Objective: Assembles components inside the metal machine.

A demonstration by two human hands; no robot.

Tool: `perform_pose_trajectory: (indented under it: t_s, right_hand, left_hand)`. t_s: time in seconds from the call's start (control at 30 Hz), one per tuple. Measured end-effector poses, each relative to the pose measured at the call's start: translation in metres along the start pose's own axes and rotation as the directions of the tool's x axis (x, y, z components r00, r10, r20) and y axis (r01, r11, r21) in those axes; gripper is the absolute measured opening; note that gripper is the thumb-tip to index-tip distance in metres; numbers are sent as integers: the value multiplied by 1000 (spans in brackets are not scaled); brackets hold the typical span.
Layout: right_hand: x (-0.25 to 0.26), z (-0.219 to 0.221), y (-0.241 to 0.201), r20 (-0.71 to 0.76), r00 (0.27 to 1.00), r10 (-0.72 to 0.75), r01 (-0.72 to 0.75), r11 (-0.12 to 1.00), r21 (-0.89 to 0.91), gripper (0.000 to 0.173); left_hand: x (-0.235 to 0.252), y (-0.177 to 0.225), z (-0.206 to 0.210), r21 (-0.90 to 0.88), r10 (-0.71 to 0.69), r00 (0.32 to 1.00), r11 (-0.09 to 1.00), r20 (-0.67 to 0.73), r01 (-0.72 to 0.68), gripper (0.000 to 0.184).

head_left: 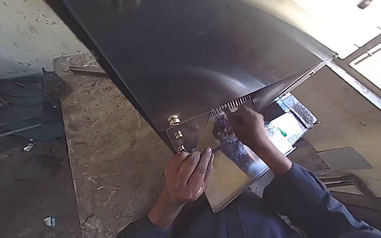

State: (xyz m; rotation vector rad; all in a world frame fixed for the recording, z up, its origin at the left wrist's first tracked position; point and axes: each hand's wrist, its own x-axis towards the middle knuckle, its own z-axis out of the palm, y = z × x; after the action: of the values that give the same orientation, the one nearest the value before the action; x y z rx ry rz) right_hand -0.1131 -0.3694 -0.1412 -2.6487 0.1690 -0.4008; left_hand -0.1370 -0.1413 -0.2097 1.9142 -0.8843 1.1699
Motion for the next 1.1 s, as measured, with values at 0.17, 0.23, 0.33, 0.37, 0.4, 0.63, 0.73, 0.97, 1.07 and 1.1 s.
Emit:
perform_pose_trajectory:
  t_s: [0.17, 0.23, 0.33, 0.37, 0.4, 0.63, 0.73, 0.97, 1.07, 1.1]
  right_hand:
    - [0, -27, 11, -173, 984, 51, -40, 997, 64, 18]
    - [5, -18, 17, -184, 981, 60, -44, 995, 90, 17]
    - [14, -7, 13, -172, 982, 73, -60, 995, 78, 19]
    - [16, -4, 12, -169, 983, 68, -57, 996, 64, 19]
    - [18, -2, 10, -165, 984, 68, -61, 997, 48, 19]
    - [14, 7, 20, -211, 977, 32, -28, 999, 21, 17]
    - [16, -2, 14, -203, 979, 24, -20, 1000, 24, 17]
    - [14, 4, 13, -275, 961, 6, 6, 999, 43, 17]
    - [18, 1, 15, -238, 971, 29, -12, 997, 72, 17]
    - [16, 1, 15, -230, 973, 26, -9, 997, 73, 17]
  left_hand:
    - [0, 2, 1, 5, -13, 1000, 1000, -3, 13, 18]
    - [1, 2, 1, 12, -11, 1000, 1000, -3, 11, 18]
    - [1, 3, 0, 17, -9, 1000, 1000, -1, 9, 18]
    - [1, 3, 0, 18, -6, 1000, 1000, 1, 6, 18]
    - [1, 2, 0, 22, -4, 1000, 1000, 1, 4, 18]
    - [0, 1, 0, 11, 1, 1000, 1000, -6, -1, 19]
    - [-1, 1, 0, 0, -7, 1000, 1000, -2, 7, 19]
    - [-1, 2, -1, -4, -9, 1000, 1000, 2, 9, 19]
    - [0, 1, -1, -5, -2, 1000, 1000, -3, 2, 20]
    - [-1, 1, -1, -6, -6, 1000, 1000, 0, 6, 20]
